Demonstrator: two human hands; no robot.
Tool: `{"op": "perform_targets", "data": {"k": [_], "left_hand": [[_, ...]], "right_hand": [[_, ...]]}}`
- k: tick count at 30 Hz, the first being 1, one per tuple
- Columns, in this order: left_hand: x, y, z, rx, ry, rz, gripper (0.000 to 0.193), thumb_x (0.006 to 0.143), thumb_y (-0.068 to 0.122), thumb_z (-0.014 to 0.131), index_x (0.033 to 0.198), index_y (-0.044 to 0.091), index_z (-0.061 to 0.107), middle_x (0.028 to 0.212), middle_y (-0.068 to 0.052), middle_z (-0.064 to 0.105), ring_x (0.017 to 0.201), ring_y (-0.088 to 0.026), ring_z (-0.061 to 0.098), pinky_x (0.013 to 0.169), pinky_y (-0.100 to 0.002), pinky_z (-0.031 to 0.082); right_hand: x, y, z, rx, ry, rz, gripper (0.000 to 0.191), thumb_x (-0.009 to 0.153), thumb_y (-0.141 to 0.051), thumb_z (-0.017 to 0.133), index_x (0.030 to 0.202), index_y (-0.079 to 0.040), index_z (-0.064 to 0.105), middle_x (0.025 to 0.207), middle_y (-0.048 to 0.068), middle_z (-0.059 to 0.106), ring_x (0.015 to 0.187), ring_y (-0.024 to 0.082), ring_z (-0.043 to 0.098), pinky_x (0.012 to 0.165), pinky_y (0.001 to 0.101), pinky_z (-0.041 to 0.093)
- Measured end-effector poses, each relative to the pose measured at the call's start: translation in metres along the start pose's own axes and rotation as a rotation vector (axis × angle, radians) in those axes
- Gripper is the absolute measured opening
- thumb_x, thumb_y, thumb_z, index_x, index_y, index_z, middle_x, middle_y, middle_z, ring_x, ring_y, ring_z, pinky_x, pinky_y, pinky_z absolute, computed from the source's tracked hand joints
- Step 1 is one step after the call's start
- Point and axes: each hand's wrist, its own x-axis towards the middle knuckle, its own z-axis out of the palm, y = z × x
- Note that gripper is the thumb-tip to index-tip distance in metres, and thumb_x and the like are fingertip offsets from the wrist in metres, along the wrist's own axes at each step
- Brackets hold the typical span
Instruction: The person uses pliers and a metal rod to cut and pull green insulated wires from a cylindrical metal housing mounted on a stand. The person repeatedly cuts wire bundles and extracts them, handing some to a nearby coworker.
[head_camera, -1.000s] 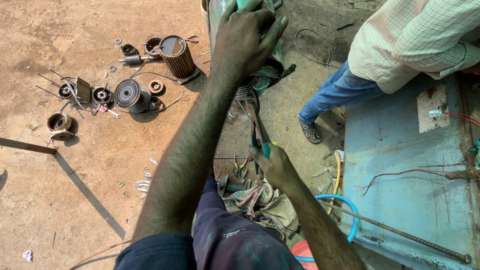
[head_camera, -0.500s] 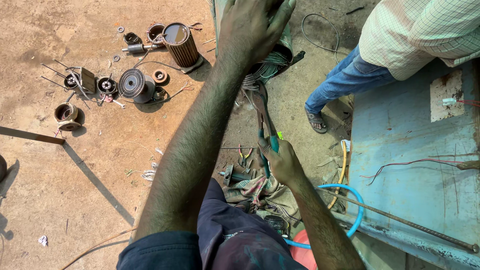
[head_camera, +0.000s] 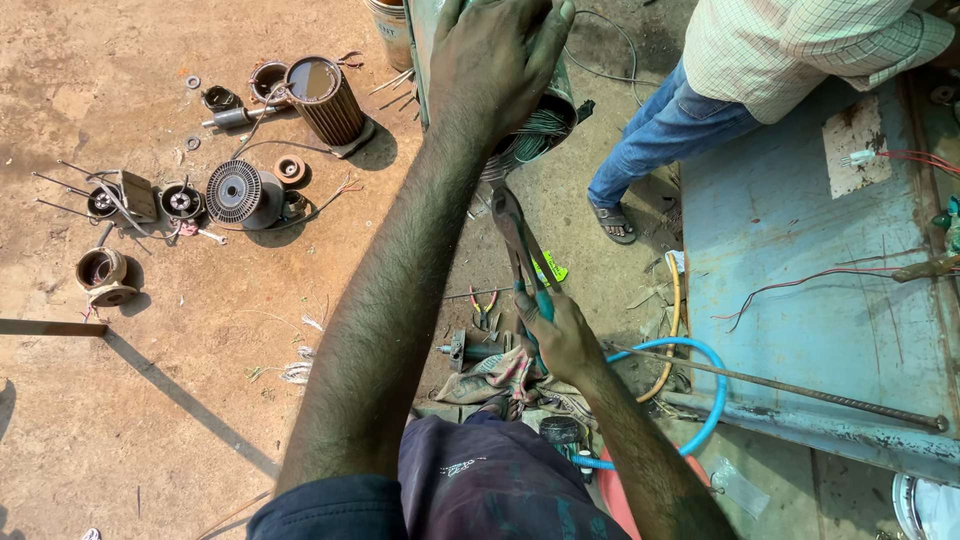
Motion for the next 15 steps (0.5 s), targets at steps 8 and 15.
{"op": "perform_targets", "data": {"k": [8,15], "left_hand": [[-0.002,-0.002,0.001,-0.019,-0.043,0.021,0.041,0.112,0.043,0.041,0.118,0.014,0.069,0.099,-0.011,0.071,0.108,-0.025,0.067,0.114,-0.057,0.029],[0.017,0.0,-0.011,0.019,-0.186,-0.013,0.044,0.108,0.046,0.043,0.102,0.012,0.07,0.092,-0.008,0.072,0.124,-0.022,0.06,0.122,-0.059,0.015]], "right_hand": [[-0.039,0.084,0.034,-0.038,0.13,0.251,0.056,0.102,-0.053,0.051,0.094,0.0,0.066,0.07,0.009,0.063,0.057,0.024,0.07,0.057,0.0427,0.053],[0.033,0.025,-0.06,-0.389,0.506,0.206,0.034,0.1,-0.036,0.065,0.097,-0.003,0.072,0.123,0.016,0.065,0.113,0.032,0.066,0.097,0.0489,0.051]]}}
